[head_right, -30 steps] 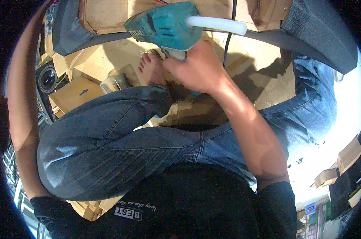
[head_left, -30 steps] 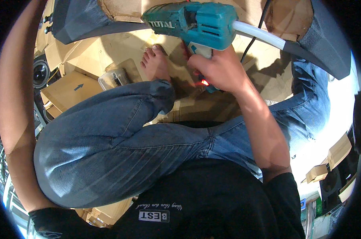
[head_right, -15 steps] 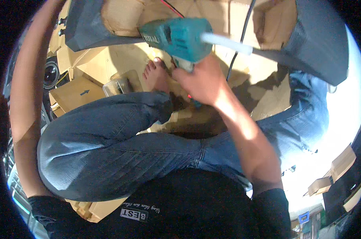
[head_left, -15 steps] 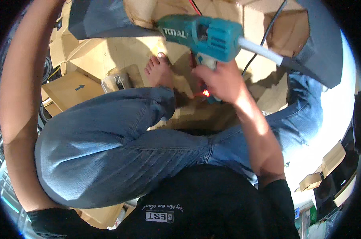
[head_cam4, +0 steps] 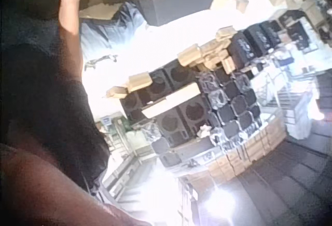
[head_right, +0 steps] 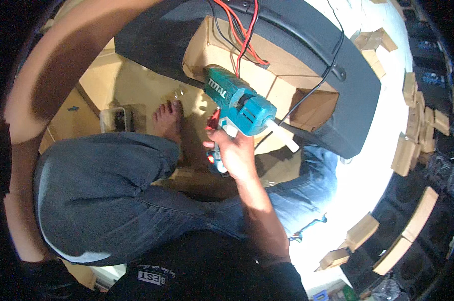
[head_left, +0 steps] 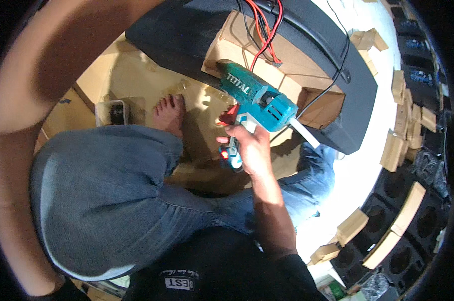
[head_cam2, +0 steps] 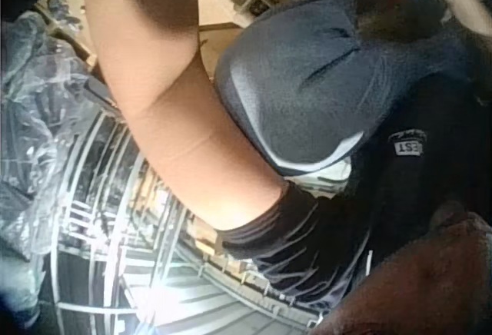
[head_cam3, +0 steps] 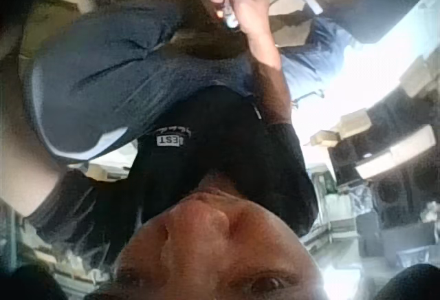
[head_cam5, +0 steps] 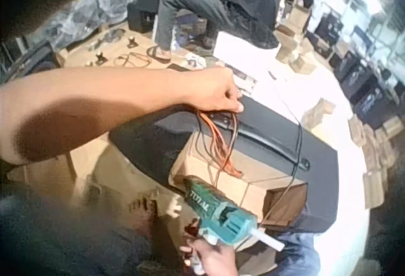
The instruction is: The person uses a hot glue gun to apply adhesive to the edges of a black speaker enclosure. They then press the edges together to secure the assembly and flip the unit to inspect the finished side.
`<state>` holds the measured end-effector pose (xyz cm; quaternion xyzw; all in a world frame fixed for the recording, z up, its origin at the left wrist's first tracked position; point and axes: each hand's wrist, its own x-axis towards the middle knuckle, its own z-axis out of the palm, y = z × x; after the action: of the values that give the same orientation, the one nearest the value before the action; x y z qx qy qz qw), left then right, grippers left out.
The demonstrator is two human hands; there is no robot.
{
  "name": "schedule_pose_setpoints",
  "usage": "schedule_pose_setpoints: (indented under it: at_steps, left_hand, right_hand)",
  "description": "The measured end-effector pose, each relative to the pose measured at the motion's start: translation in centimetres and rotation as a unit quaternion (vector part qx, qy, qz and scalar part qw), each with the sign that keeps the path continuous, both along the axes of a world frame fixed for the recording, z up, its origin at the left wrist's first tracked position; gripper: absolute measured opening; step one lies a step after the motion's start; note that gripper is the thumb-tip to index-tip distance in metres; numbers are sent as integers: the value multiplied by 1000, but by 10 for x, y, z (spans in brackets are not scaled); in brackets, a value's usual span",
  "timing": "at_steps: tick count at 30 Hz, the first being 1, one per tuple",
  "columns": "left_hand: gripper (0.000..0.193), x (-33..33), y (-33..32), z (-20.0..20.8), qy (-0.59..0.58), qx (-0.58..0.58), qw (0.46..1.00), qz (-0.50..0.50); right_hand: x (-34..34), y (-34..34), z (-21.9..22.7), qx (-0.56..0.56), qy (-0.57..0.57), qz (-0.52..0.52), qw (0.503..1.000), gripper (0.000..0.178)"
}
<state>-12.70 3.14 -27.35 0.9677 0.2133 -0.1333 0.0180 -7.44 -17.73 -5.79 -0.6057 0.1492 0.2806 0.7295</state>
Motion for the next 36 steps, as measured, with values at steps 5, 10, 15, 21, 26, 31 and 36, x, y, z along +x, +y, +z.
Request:
schedule_pose_setpoints:
  at_steps: [5,10,15,21,26,31,36]
  left_hand:
    - [44,1,2,-3,-55,10,998,-8]
    - [46,-8,8,-30,-96,36,995,4]
    - [45,15,-26,3,-75,-24,997,8]
    - [39,-11,3,-9,-54,24,998,7]
    - [45,4,-10,15,-14,-41,999,30]
    - [62,2,0,-15,-13,-41,996,78]
    - [49,0,2,-45,-52,-27,997,57]
  right_hand:
    - [7,19,7,36,-12,-20,999,38]
    - [23,47,9,46,-24,-39,998,29]
    - [31,39,-2,-5,-81,-70,994,23]
    - [30,72,-3,9,-89,-76,993,17]
    - [32,70,-6,-16,-109,-94,989,17]
    - [35,69,-2,-21,-92,-71,993,17]
    - [29,62,-11,-71,-124,-44,989,17]
